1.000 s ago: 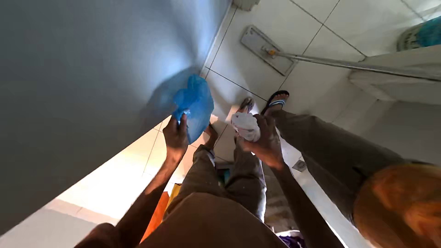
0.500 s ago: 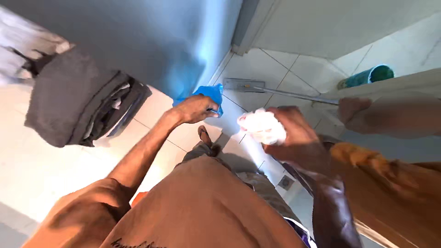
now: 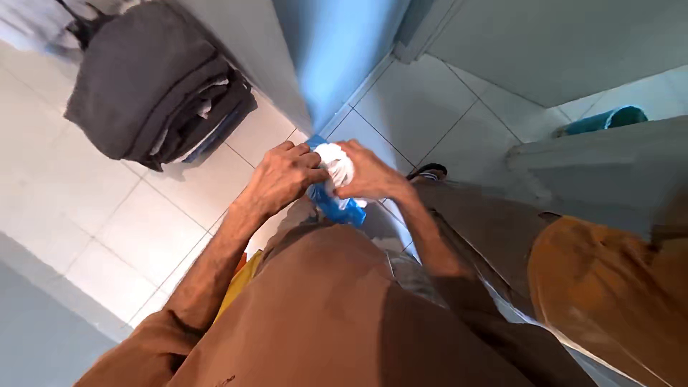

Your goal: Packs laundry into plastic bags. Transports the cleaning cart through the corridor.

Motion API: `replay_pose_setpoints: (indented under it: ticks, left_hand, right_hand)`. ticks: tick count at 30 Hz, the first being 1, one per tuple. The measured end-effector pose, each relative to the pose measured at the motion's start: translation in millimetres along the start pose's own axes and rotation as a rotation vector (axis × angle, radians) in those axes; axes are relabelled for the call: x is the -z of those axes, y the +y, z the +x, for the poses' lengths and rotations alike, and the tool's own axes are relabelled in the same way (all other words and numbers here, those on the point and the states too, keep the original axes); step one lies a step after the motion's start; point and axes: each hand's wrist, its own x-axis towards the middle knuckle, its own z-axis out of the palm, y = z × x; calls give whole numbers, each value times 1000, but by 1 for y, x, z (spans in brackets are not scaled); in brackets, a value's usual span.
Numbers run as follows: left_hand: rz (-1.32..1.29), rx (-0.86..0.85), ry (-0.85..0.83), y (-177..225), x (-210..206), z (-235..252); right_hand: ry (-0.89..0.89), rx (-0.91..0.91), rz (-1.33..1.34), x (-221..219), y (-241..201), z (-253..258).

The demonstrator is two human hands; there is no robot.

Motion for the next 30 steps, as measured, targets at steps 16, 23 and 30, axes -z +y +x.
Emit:
replay_pose_setpoints:
  ticks: [16,23,30]
  left_hand:
    - [-26,432,994,-78,65,-250]
    - [-667,674,1185,-136,109,-320]
    - [-1013,538,1201,-158,143,-362]
  right_hand:
    - [18,-335,-281,-191,-95,214]
    - [133,-177,-377,-201,-217,272]
    - [-128,83,-58,-300,-295,377]
